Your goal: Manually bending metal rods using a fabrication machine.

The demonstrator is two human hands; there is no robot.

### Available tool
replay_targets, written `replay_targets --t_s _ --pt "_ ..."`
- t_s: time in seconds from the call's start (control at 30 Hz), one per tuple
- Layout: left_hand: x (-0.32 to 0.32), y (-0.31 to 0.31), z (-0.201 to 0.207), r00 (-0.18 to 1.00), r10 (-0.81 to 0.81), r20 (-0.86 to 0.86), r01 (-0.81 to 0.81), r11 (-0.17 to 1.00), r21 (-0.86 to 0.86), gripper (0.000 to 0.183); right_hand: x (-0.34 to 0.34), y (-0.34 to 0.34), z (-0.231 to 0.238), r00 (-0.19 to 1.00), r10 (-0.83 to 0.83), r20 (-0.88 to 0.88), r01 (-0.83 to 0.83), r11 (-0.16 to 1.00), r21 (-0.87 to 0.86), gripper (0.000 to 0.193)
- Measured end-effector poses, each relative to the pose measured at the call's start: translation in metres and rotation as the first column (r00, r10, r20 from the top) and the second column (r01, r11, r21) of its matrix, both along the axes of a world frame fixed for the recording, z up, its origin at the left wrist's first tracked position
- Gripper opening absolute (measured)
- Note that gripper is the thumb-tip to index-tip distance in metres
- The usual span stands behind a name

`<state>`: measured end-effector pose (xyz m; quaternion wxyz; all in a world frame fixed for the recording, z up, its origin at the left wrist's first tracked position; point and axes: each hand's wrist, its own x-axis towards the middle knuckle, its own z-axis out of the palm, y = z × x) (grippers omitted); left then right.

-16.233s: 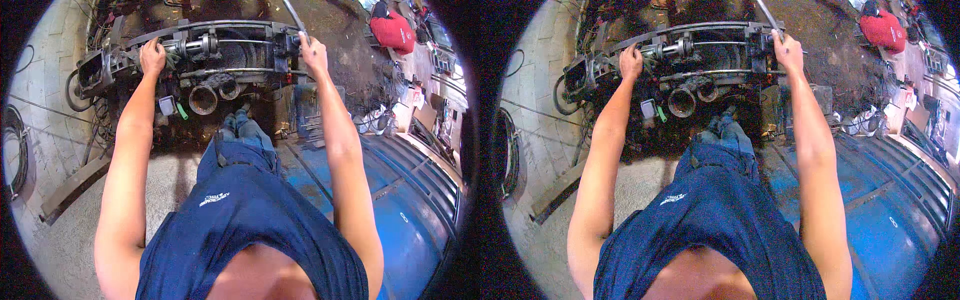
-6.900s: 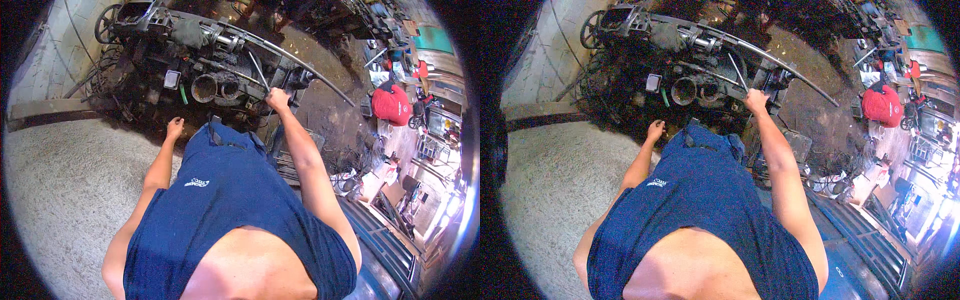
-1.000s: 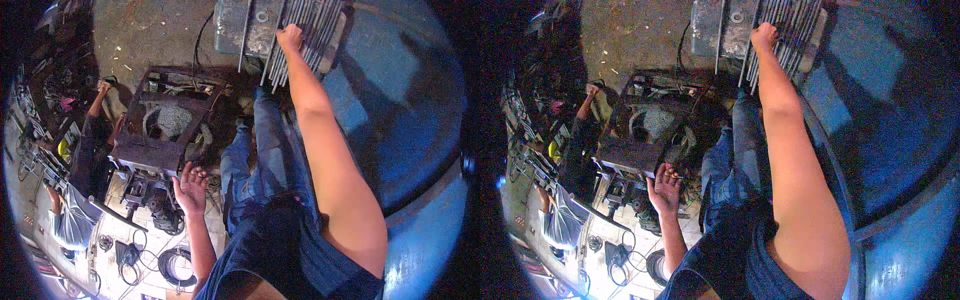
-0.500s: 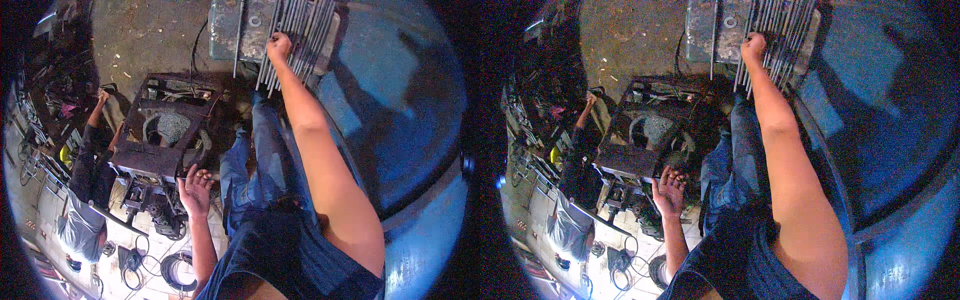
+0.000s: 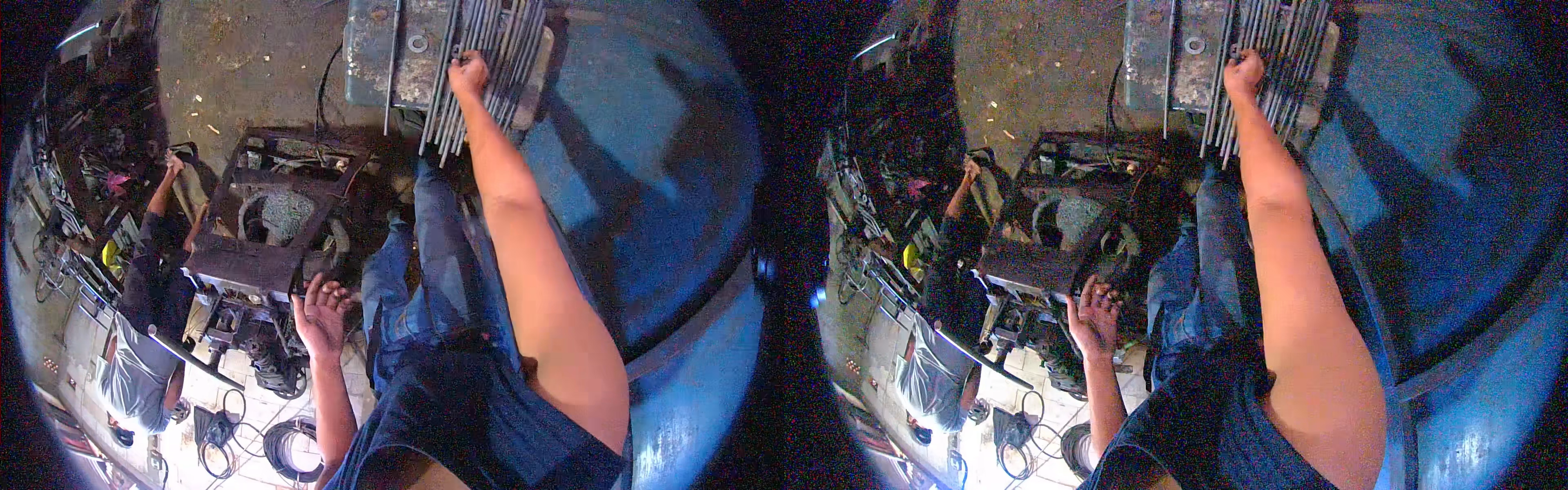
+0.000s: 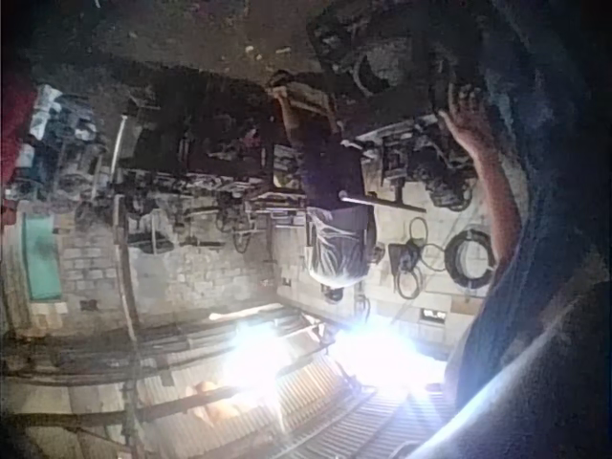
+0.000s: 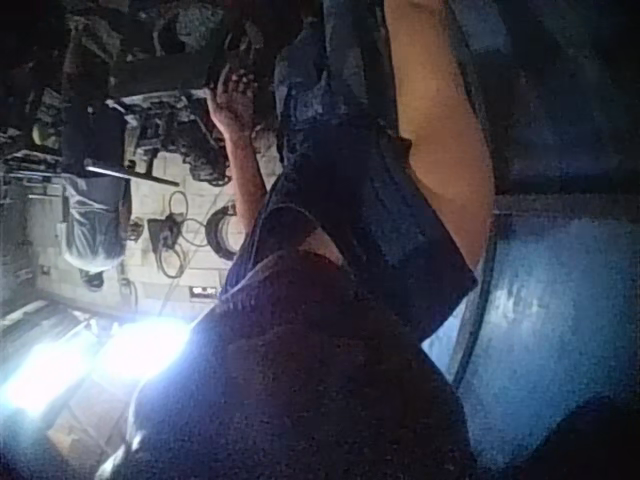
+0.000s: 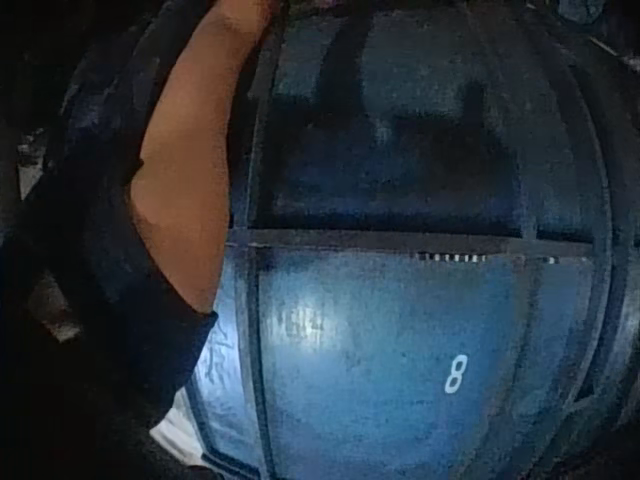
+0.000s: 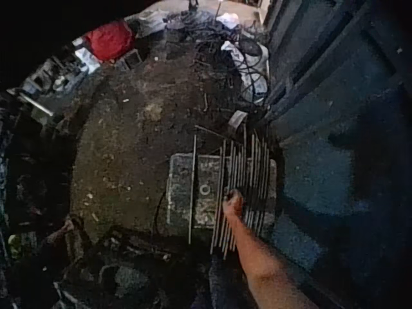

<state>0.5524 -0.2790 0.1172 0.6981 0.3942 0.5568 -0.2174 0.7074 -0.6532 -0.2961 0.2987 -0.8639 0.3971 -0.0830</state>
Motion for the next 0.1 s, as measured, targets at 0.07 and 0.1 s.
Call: replay_targets --t_s 0.07,0.1 --pt "-0.0043 0.0037 -0.0013 1.000 -0.029 0.006 0.030 0.999 -0.040 0.065 -0.0086 -0.0065 -0.0089 0.997 0.035 -0.063 -0.024 0.985 0.173 0.036" --pt "-0.0079 0.0065 0.0008 1.000 -0.022 0.000 0.022 0.999 -0.027 0.065 -0.0033 -0.0036 -0.0076 0.989 0.061 -0.132 -0.025 0.965 0.261 0.039"
